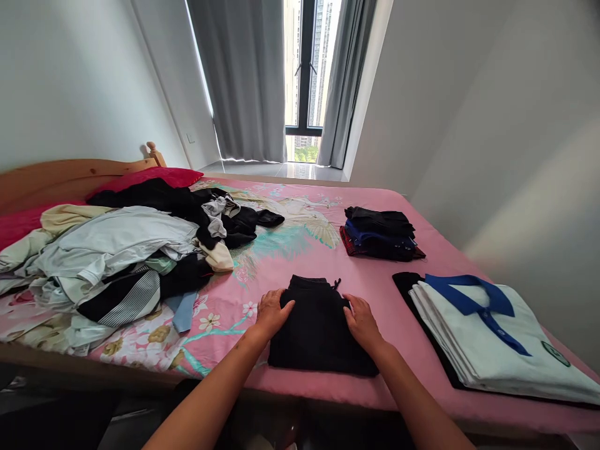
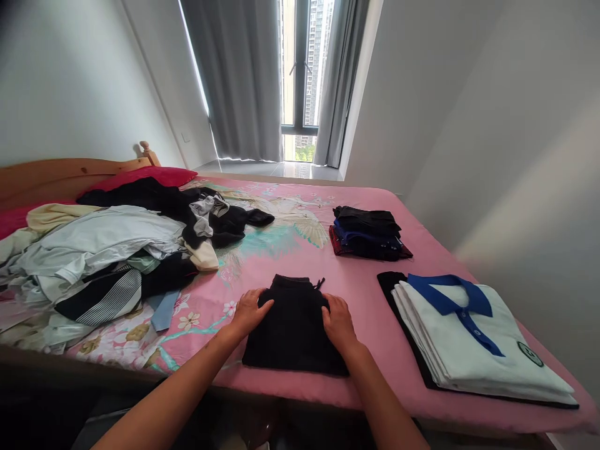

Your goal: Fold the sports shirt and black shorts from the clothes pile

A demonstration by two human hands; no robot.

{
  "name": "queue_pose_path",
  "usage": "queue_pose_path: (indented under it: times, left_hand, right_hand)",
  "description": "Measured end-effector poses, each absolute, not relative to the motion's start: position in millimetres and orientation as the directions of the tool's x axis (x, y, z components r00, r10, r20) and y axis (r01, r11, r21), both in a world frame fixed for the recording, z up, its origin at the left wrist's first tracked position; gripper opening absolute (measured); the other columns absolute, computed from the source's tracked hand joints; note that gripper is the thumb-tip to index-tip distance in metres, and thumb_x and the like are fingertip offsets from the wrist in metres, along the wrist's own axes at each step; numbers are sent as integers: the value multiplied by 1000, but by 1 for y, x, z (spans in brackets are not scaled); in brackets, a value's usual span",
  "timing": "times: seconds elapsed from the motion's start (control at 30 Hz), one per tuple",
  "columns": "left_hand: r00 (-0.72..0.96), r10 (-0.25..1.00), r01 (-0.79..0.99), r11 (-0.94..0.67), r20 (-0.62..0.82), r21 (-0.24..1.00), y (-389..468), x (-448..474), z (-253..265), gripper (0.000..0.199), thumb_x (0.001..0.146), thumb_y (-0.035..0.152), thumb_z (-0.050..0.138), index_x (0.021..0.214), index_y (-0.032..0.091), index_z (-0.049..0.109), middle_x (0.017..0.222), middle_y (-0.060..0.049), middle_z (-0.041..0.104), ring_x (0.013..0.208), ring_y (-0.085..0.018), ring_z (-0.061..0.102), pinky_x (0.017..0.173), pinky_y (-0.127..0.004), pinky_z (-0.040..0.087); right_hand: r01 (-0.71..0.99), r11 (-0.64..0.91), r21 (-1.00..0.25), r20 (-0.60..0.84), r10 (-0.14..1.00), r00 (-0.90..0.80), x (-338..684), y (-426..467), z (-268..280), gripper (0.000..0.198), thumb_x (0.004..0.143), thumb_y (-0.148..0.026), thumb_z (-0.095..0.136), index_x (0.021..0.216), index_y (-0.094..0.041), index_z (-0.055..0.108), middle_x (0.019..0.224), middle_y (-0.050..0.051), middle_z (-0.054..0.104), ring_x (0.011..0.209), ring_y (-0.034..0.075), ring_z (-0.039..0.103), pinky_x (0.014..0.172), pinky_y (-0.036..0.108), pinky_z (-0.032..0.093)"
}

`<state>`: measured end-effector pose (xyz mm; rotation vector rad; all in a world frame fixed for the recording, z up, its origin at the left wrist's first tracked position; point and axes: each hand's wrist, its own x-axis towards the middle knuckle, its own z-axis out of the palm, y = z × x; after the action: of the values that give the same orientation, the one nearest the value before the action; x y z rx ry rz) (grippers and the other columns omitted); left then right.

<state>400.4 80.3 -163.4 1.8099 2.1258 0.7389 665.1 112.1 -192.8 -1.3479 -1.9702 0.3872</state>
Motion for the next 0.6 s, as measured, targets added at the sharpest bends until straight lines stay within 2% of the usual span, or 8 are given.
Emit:
queue_pose_path:
  times: [0.1,0.17,0.23,0.3,0.4,0.53,0.6]
  left_hand:
    - [-249,964,857,174,96,485,89,407,-157,48,72,40,65,117,23,57,114,-10,61,109,-29,51,93,-40,34]
    - [-265,961,840,189,82,509,91,408,-156,50,71,32,65,120,23,55,111,-9,63,106,-28,52,92,-41,33]
    - [-267,962,784,184,54,593,89,406,-156,46,71,22,60,117,24,56,99,-6,66,98,-24,56,90,-39,35]
    - [-240,970,670,135,41,730,86,402,-159,38,69,16,55,106,23,60,88,-2,66,87,-20,58,84,-33,38]
    - [-231,972,463,63,52,884,84,394,-168,20,69,18,50,86,20,60,79,1,63,77,-16,57,73,-26,41]
    - [-324,946,389,151,-19,909,91,383,-179,7,65,21,53,70,19,56,69,2,58,73,-16,55,68,-26,41]
    - [-303,951,381,178,-60,907,97,378,-180,7,60,20,58,66,19,58,68,1,60,75,-18,56,69,-27,42]
  right_hand:
    - [757,357,-547,281,930,-235,665,135,-200,43,78,-22,45,120,-19,55,116,8,60,113,23,48,98,42,37]
    - [790,310,-529,181,951,-252,669,143,-201,47,74,-23,49,120,-19,54,110,7,62,106,24,51,92,41,40]
    - [805,296,-514,108,954,-281,675,147,-198,40,71,-26,52,110,-20,59,98,6,64,96,23,54,87,39,41]
    - [797,307,-521,90,948,-306,681,148,-192,25,70,-28,53,91,-20,63,88,4,63,89,21,54,83,36,41]
    - [724,311,-616,117,945,-306,684,148,-184,14,71,-30,51,79,-20,59,84,2,62,85,19,54,78,32,41]
    - [600,232,-766,110,966,-234,675,155,-182,15,67,-30,54,77,-21,60,87,2,64,85,19,57,77,32,43]
    - [528,183,-829,84,975,-206,669,161,-183,13,62,-28,58,72,-21,60,91,3,66,87,20,58,77,33,44]
